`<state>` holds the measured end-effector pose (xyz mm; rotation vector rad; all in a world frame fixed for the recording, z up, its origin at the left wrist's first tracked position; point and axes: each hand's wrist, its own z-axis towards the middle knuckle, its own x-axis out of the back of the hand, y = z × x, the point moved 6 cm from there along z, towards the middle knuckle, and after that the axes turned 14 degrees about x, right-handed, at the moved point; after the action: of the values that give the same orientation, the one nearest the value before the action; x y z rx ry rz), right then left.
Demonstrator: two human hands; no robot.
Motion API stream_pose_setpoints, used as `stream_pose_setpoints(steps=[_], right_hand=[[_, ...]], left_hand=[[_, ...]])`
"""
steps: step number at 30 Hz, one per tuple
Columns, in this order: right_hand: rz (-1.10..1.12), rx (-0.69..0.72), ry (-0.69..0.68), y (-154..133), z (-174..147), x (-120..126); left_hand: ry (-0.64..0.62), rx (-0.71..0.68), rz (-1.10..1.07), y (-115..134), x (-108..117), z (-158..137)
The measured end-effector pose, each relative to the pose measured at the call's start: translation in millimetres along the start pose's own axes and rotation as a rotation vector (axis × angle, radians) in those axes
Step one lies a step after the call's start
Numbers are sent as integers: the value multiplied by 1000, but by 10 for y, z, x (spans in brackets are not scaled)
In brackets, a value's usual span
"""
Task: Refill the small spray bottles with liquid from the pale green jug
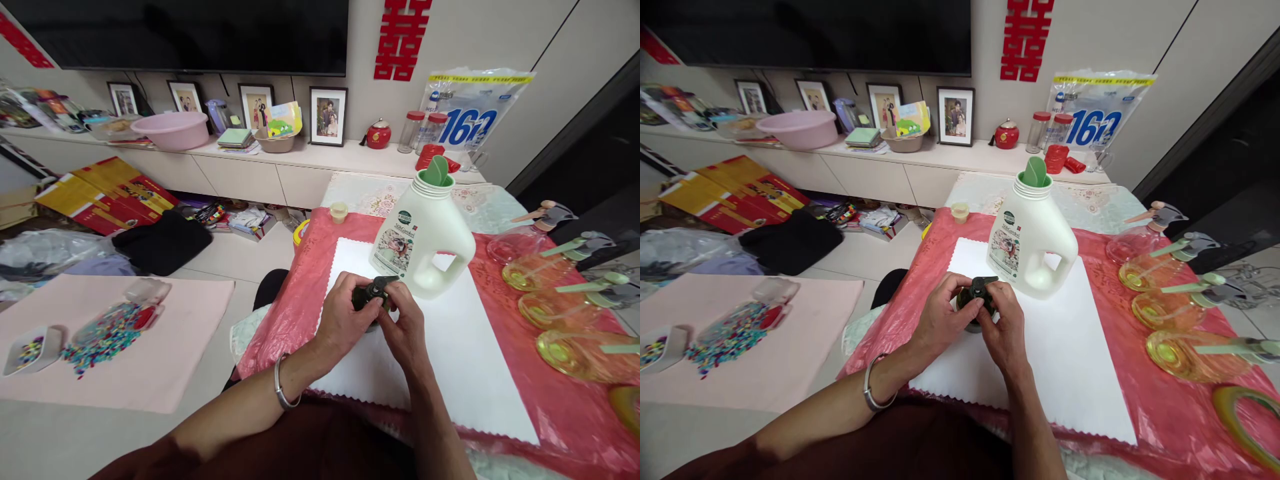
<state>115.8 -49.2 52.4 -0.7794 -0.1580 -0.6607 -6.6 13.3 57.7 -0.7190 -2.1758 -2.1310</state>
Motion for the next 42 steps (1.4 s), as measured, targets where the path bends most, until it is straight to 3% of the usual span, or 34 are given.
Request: stream_pose_setpoints(steps=[6, 13, 21, 30, 37, 42], right_hand=[[-60, 12, 63, 14, -32, 7], [-79, -7, 99, 42, -68, 1], [3, -27, -32, 16, -37, -3], [-49, -9, 59, 45, -75, -2], [-74, 13, 93, -14, -77, -6], [-81, 24, 123, -43, -56, 8]], left_hand=[[42, 110, -47, -48, -7, 12], [29, 16, -3, 26, 3, 16], [-12, 18, -17, -8, -2, 20], [-1, 0, 21, 67, 0, -13], [38, 101, 0, 42, 0, -11], [15, 54, 0, 39, -11, 3]])
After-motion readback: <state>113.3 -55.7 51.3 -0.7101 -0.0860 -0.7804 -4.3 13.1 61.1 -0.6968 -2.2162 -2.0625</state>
